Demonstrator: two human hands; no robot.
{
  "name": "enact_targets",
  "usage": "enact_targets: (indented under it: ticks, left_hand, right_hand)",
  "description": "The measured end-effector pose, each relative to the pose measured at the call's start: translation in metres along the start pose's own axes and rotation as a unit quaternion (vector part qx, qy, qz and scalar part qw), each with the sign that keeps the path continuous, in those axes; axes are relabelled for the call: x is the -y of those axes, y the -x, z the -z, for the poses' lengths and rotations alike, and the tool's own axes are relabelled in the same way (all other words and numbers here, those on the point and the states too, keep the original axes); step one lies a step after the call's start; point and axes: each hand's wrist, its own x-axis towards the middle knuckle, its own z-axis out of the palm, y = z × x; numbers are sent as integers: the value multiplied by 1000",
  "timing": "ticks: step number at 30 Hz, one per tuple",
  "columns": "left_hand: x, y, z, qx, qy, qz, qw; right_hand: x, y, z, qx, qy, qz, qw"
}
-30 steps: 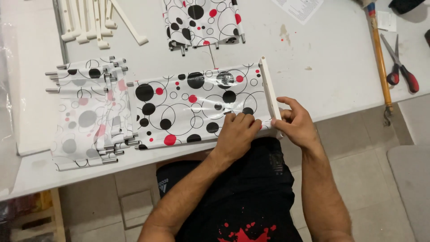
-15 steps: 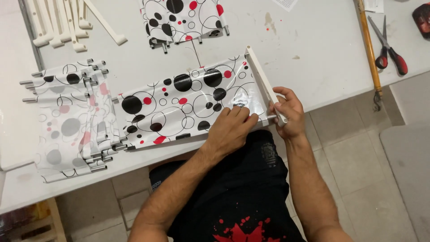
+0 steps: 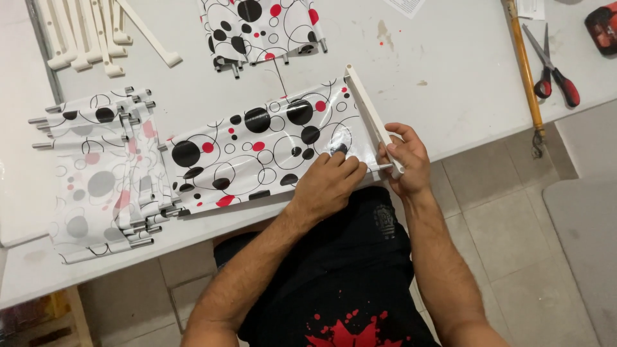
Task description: Assembling a modular shelf unit by threading metal rods through fabric panels and attaching plastic connectors.
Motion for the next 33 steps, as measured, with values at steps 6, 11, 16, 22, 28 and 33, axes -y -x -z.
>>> enact_targets:
  ticks: [6, 11, 16, 22, 28, 33]
  left_hand:
    - [-2, -2, 1, -13, -4, -2, 1000]
    - [-6, -5, 3, -11, -4, 6, 1000]
    - [-16, -9, -2, -1, -7, 5, 1000]
    - [-28, -26, -14, -28, -41, 6, 999]
    - [-37, -40, -5, -45, -36, 8, 998]
    - [-44, -47, 1, -53, -35, 16, 998]
  right_hand:
    - [-3, -1, 0, 9, 7, 12, 1000]
    - [-1, -1, -3, 9, 15, 13, 1000]
    - [11, 7, -25, 9, 22, -11, 1000]
    - [11, 12, -28, 1, 51, -19, 999]
    - [3, 20, -17, -14, 68, -3, 998]
    - [5, 26, -21, -16, 88, 5, 996]
